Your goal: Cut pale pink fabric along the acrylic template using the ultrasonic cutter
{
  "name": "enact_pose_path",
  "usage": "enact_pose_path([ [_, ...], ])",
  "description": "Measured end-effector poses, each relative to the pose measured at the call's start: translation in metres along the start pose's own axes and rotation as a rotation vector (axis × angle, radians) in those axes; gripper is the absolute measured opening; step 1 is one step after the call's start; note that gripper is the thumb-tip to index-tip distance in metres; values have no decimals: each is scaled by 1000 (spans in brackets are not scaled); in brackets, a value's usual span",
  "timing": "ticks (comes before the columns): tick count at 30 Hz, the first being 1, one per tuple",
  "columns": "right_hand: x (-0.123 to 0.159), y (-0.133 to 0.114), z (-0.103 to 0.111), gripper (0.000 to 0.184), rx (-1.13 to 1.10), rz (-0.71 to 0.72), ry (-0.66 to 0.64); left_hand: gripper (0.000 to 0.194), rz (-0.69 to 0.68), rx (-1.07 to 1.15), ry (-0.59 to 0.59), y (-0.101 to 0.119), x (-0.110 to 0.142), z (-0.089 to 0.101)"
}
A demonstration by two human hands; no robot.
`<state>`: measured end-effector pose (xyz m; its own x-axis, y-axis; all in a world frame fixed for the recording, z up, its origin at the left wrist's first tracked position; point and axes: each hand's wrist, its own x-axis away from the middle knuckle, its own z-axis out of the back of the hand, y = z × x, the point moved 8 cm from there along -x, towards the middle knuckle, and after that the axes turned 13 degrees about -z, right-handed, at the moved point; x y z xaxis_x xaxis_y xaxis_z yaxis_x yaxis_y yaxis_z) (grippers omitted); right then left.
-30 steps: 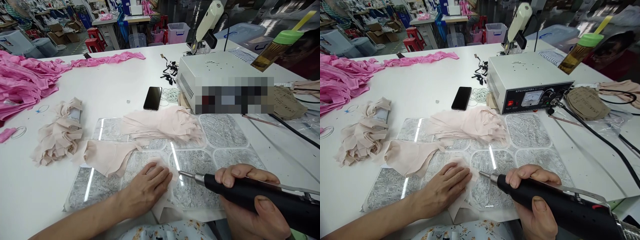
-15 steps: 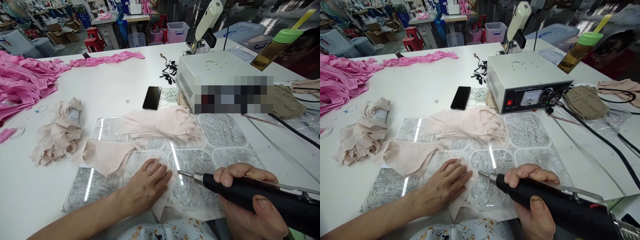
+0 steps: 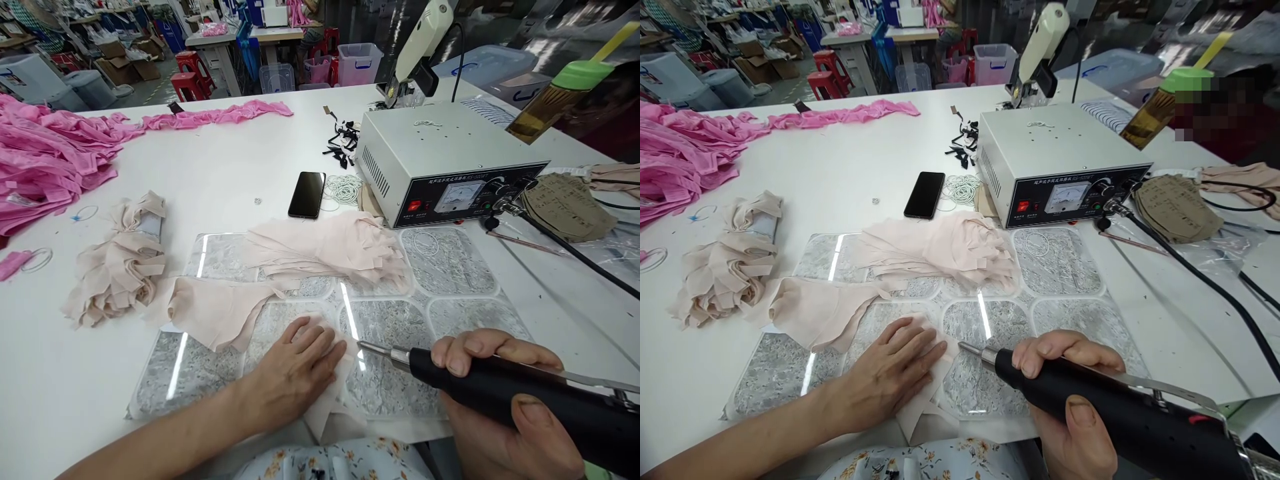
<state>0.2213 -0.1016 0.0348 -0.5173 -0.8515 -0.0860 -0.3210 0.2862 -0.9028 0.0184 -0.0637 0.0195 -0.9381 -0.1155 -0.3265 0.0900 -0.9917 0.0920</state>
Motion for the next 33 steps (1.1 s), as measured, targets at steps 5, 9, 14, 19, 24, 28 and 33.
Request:
enact_pose_path([
  [5,1,0,2,15,-6,-3,7,29,12,14,-17,0,2,-2],
  [9,1,-1,0,15,3,-1,9,30,11,5,-27,1,5,-4],
  [14,0,0,1,16,23,-13,33,30,25,-12,-33,1,6,-5],
  [19,1,1,-3,18,30,-27,32,31,22,-35,-35,2,4,-3],
  [24,2,-6,-15,16,17,29,-37,29,30,-38,-50,2,3,-3],
  [28,2,-3,-18,17,8,7,-62,29,39,-39,-51,2,3,-3],
  [33,1,0,-23,16,18,12,-72,30,46,-39,-59,2,4,-5],
])
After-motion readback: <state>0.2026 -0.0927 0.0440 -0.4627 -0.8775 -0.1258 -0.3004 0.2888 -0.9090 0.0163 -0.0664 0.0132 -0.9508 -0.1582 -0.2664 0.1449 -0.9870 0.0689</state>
